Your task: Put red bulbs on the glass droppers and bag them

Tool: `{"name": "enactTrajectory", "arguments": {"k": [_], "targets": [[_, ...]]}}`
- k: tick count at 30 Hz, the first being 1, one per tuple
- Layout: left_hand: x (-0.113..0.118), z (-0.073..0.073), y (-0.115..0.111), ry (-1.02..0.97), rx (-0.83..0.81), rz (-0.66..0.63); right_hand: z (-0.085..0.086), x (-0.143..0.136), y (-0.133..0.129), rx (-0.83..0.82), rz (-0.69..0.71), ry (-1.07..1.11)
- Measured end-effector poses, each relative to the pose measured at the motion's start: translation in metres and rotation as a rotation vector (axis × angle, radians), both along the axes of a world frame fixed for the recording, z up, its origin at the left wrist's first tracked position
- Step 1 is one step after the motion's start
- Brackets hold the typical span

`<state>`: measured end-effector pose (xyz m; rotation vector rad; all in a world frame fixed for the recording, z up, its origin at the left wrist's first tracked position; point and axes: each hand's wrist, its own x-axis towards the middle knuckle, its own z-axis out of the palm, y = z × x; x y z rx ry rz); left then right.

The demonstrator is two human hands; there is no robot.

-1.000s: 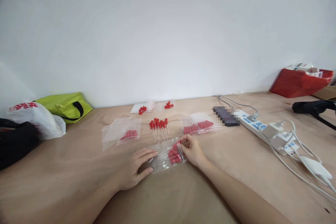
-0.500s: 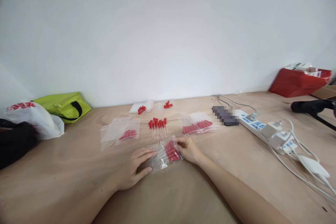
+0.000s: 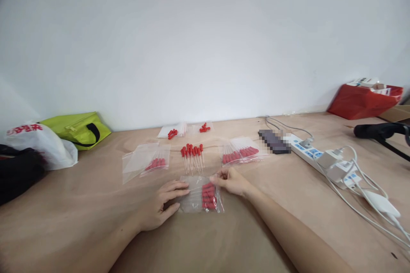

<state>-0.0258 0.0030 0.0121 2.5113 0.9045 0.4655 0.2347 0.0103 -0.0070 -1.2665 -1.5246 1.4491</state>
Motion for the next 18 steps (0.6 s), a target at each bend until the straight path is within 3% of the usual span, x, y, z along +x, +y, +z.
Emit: {"name": "enactTrajectory", "arguments": {"k": [6, 10, 13, 16, 18], "targets": [[-0.001, -0.001, -0.001, -0.032, -0.033, 0.05, -0.013, -0.01, -0.005, 0.05, -0.098, 0.111], [-0.003, -0.007, 0.001, -0.185, -0.126, 0.162, -0.011, -0.01, -0.008, 0.062, -0.096, 0.277], [0.001, -0.012, 0.004, -0.501, -0.35, 0.355, -0.011, -0.012, -0.007, 0.072, -0.113, 0.398], [0.011, -0.01, 0.002, -0.842, -0.719, 0.622, -0.013, -0.016, -0.006, 0.067, -0.157, 0.524], [0.021, -0.005, -0.004, -0.942, -0.951, 0.665, -0.014, -0.022, -0.007, 0.04, -0.186, 0.578]]}}
